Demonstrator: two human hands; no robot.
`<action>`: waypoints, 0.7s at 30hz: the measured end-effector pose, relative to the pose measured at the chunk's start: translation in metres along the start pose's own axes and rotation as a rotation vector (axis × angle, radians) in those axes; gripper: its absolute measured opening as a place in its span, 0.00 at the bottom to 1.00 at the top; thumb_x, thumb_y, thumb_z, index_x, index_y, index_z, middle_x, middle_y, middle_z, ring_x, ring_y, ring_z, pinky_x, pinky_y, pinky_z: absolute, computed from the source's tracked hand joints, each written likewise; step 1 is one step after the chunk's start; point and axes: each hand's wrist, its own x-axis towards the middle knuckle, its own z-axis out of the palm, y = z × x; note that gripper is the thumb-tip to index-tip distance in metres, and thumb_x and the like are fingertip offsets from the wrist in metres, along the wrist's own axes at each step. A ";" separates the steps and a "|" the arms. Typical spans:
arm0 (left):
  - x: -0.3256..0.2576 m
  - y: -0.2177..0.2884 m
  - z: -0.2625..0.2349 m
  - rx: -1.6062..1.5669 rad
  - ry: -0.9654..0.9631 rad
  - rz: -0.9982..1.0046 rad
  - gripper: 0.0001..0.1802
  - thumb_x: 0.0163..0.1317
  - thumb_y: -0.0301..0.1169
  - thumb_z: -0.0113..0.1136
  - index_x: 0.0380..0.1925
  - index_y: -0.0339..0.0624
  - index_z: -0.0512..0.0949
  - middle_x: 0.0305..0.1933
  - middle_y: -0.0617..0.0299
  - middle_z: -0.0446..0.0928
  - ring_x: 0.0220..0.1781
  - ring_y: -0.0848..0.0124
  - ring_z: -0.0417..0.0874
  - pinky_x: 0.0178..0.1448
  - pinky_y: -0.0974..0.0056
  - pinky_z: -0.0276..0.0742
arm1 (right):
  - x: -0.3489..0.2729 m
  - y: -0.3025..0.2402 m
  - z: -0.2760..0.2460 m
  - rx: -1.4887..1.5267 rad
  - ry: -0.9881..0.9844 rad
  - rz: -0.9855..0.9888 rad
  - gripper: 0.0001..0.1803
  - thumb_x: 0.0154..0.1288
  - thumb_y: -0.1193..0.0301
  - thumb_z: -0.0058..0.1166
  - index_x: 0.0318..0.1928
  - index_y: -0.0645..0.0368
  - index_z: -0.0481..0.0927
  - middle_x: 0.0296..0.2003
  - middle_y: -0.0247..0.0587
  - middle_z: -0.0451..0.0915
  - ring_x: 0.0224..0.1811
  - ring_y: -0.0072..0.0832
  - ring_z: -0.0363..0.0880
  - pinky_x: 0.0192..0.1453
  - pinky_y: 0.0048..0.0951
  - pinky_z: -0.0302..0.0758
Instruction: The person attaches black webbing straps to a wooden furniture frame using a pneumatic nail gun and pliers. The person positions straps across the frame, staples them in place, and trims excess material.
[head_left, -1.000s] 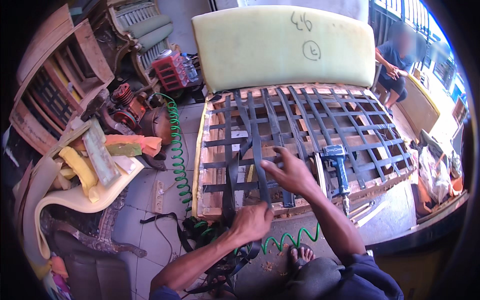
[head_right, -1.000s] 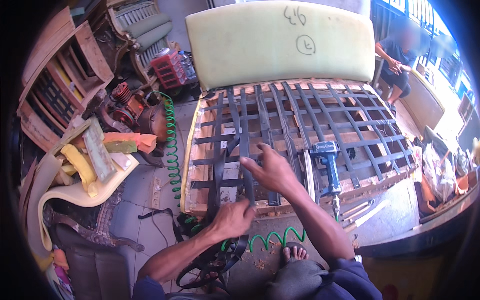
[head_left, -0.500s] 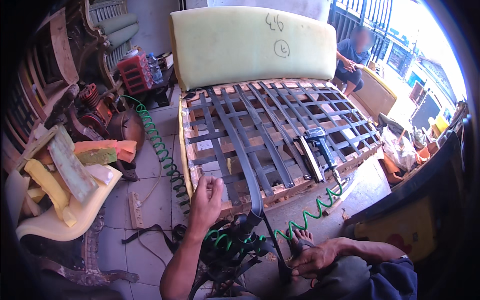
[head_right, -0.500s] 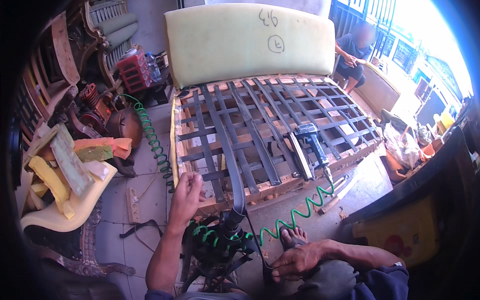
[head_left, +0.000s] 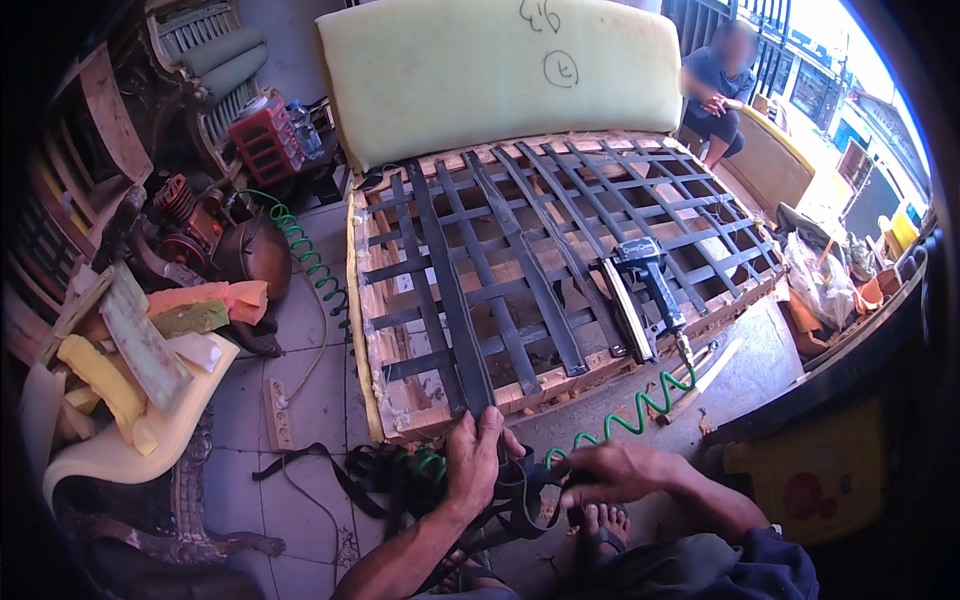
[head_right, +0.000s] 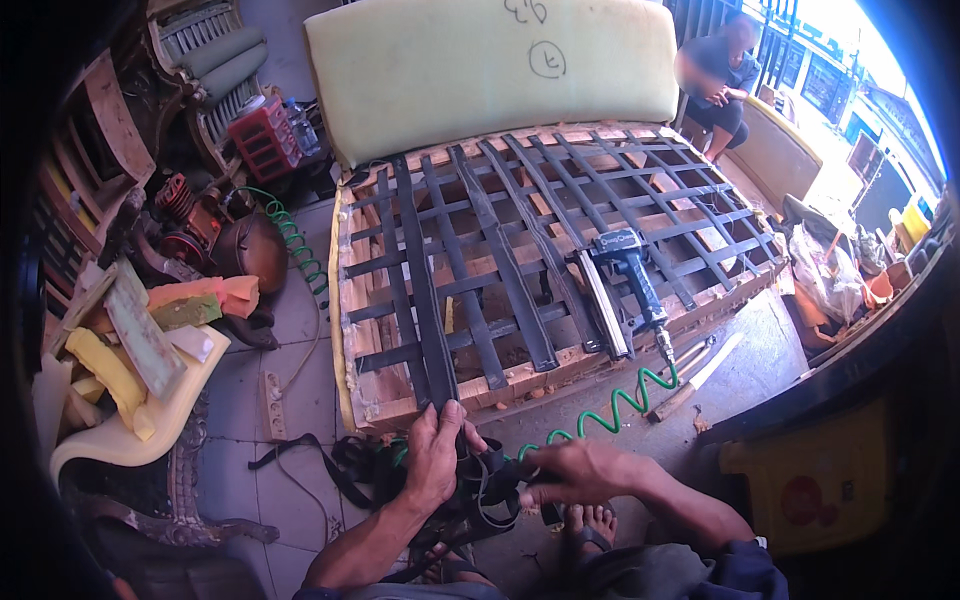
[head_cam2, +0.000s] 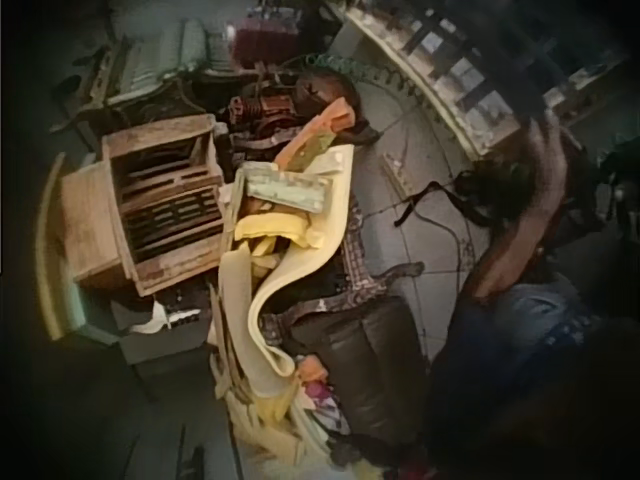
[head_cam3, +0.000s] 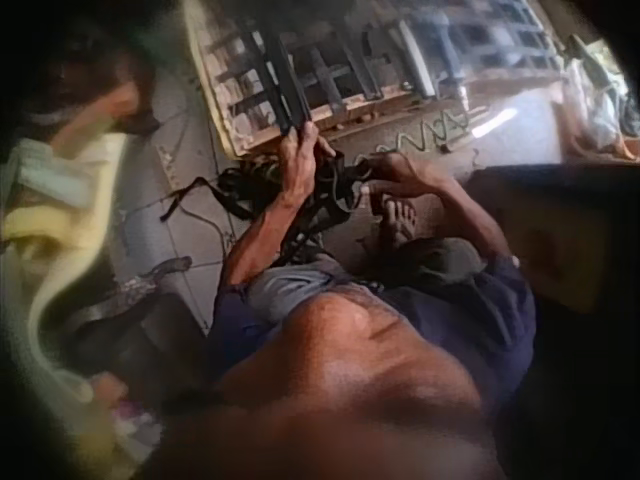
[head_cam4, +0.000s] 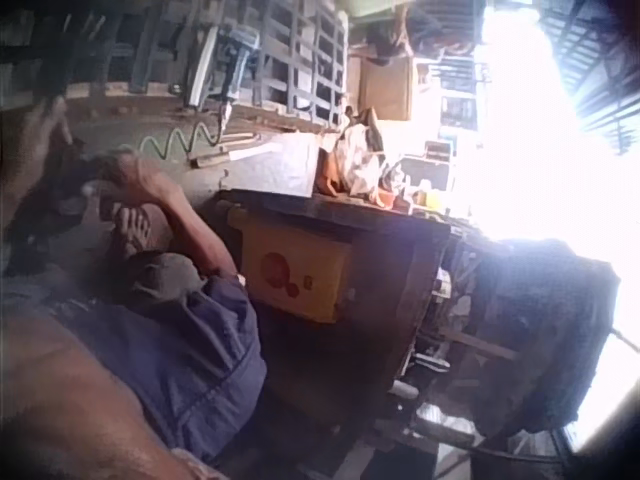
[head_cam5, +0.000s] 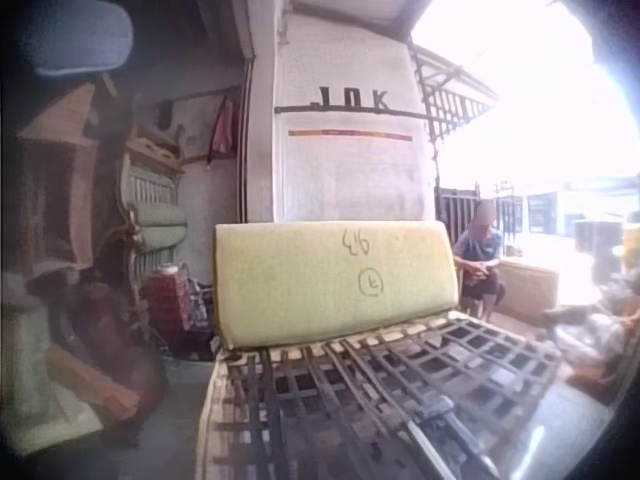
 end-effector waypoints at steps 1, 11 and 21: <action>0.000 -0.004 0.003 0.057 0.033 0.016 0.17 0.81 0.42 0.48 0.42 0.37 0.71 0.25 0.61 0.75 0.26 0.71 0.80 0.34 0.64 0.81 | 0.020 0.002 -0.015 0.191 0.060 0.249 0.23 0.77 0.54 0.51 0.54 0.62 0.81 0.43 0.55 0.85 0.47 0.52 0.86 0.50 0.50 0.80; -0.036 -0.017 0.025 0.125 0.178 -0.047 0.21 0.83 0.44 0.41 0.40 0.36 0.69 0.22 0.62 0.70 0.22 0.72 0.74 0.30 0.65 0.78 | 0.097 0.044 0.055 -0.157 1.004 0.179 0.05 0.70 0.73 0.60 0.41 0.62 0.82 0.36 0.53 0.82 0.46 0.58 0.78 0.51 0.52 0.76; -0.034 -0.051 0.005 0.140 0.081 0.019 0.18 0.83 0.41 0.41 0.41 0.36 0.69 0.21 0.63 0.71 0.24 0.73 0.76 0.35 0.65 0.78 | 0.093 0.030 0.034 -0.116 0.917 0.194 0.10 0.72 0.68 0.59 0.42 0.63 0.84 0.31 0.51 0.84 0.39 0.56 0.81 0.46 0.49 0.78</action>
